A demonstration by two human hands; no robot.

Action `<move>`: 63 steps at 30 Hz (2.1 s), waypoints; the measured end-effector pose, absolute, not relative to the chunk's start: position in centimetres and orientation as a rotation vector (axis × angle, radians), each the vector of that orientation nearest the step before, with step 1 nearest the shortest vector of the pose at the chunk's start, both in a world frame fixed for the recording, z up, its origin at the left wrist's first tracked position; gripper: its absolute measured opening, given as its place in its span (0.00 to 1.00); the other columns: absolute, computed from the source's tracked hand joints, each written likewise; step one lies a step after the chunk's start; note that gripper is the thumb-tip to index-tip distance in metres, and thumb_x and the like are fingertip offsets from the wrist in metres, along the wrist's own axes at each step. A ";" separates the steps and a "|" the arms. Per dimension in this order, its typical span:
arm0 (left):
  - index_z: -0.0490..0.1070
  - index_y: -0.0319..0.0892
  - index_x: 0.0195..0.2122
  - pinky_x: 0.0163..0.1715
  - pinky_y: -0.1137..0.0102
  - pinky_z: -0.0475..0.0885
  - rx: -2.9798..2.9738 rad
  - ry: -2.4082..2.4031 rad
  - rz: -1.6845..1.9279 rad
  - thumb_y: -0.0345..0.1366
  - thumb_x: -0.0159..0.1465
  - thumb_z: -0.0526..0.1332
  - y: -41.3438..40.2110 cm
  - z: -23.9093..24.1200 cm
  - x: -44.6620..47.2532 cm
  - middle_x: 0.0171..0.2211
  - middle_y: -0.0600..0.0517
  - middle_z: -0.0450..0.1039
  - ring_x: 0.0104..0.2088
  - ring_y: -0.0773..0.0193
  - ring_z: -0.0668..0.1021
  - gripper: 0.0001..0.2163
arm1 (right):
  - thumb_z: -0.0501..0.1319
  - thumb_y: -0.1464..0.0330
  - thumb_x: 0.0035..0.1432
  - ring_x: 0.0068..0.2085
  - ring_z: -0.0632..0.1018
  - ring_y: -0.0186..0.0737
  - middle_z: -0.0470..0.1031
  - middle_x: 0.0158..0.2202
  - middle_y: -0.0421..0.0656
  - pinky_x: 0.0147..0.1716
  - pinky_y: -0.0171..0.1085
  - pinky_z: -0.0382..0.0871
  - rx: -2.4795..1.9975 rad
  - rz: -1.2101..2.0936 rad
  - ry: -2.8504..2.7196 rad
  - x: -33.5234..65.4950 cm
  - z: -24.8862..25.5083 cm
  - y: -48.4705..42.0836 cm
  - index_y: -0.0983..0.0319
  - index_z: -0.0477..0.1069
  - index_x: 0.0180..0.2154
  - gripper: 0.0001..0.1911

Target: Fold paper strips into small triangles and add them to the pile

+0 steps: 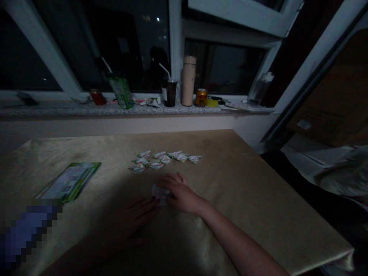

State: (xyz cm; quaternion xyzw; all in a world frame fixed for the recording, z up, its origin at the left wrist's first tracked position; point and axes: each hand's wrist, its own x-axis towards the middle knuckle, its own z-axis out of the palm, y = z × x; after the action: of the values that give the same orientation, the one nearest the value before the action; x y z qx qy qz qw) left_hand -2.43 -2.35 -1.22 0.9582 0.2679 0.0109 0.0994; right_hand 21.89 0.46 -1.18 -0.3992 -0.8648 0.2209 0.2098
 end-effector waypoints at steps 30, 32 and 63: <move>0.58 0.48 0.62 0.59 0.49 0.49 2.903 1.212 0.159 0.57 0.62 0.52 -1.1 -0.8 -3.3 0.63 0.45 0.56 0.61 0.46 0.60 0.30 | 0.60 0.63 0.59 0.50 0.69 0.43 0.76 0.42 0.43 0.58 0.46 0.47 -0.910 0.297 -2.661 22.8 0.5 -0.7 0.57 0.72 0.46 0.13; 0.57 0.47 0.62 0.59 0.49 0.49 2.922 1.220 0.185 0.55 0.64 0.51 -1.1 -1.3 -3.1 0.63 0.45 0.56 0.61 0.47 0.60 0.29 | 0.60 0.63 0.59 0.48 0.70 0.42 0.75 0.40 0.44 0.55 0.44 0.52 -0.898 0.242 -2.666 22.6 0.2 -0.7 0.58 0.73 0.46 0.13; 0.68 0.45 0.47 0.47 0.61 0.65 2.604 1.207 0.427 0.38 0.61 0.61 -0.8 -0.9 -1.2 0.47 0.50 0.69 0.47 0.56 0.70 0.13 | 0.64 0.67 0.55 0.42 0.72 0.39 0.74 0.37 0.42 0.43 0.36 0.62 -0.905 0.399 -2.491 22.3 -1.6 -0.2 0.60 0.74 0.36 0.05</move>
State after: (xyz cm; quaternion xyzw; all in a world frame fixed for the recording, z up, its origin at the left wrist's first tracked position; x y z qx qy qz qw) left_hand -1.25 -0.82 -0.90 0.8909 0.4131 0.1462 0.1198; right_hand 22.31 -0.16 -1.56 -0.3287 -0.9048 0.1448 0.2289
